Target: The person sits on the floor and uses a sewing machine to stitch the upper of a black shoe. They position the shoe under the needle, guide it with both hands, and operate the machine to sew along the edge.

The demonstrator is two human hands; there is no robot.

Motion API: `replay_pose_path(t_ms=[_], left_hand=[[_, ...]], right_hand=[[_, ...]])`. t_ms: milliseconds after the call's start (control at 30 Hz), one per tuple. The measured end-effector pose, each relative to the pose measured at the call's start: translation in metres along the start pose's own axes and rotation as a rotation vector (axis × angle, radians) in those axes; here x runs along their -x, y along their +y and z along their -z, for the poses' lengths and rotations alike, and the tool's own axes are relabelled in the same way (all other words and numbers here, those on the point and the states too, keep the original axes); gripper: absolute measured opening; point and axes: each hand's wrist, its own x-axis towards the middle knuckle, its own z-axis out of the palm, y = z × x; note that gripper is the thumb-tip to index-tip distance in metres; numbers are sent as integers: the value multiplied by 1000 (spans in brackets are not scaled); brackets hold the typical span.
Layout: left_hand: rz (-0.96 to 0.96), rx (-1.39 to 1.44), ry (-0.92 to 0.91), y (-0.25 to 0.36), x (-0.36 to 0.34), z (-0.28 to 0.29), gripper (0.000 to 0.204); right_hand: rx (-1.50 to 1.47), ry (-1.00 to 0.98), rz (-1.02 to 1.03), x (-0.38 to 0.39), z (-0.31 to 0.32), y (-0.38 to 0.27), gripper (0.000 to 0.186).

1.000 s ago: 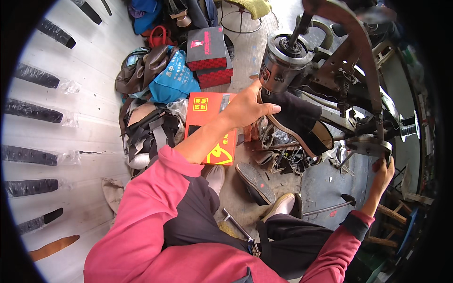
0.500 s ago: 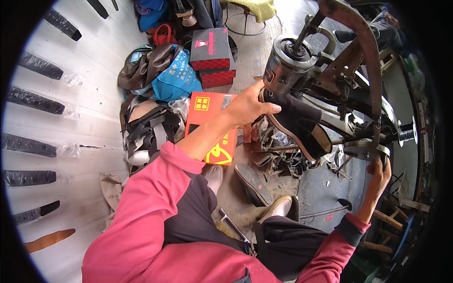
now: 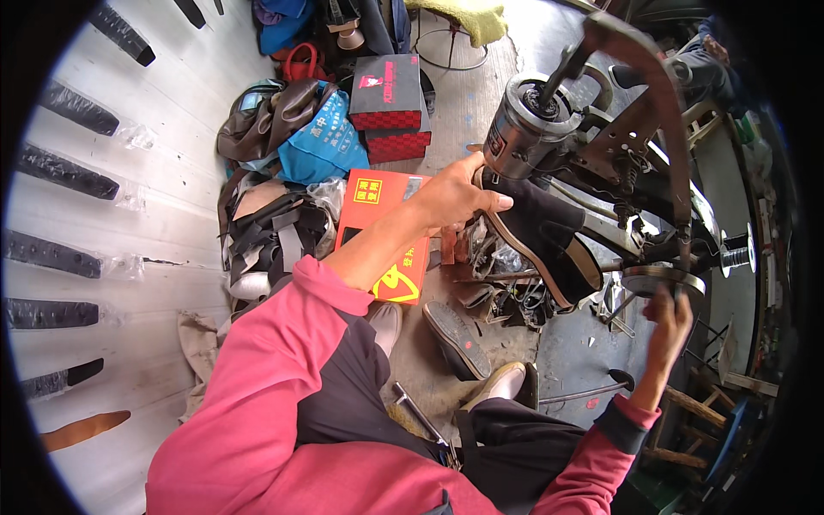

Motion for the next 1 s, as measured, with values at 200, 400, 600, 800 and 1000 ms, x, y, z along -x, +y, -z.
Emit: replay_pose_path(t_ms=[200,400,600,800,1000], left_hand=[[81,-13,-8,-2,-2,6,58],[-440,-476,391,-18,28,-15,80],[-618,-557,441,-21,54,-40,100],[-275,-370,24,7,23,-8,90],[-48,-226,-165,27,2,12,57]], right_hand=[[-31,185,-141,-23,54,68,13],[179,-165,-323,-1,-16,99,22],[135,-242,-366,7,-43,59,32],[135,-229,-381,7,-45,56,30],[121,-234,-372,6,-45,57,31]])
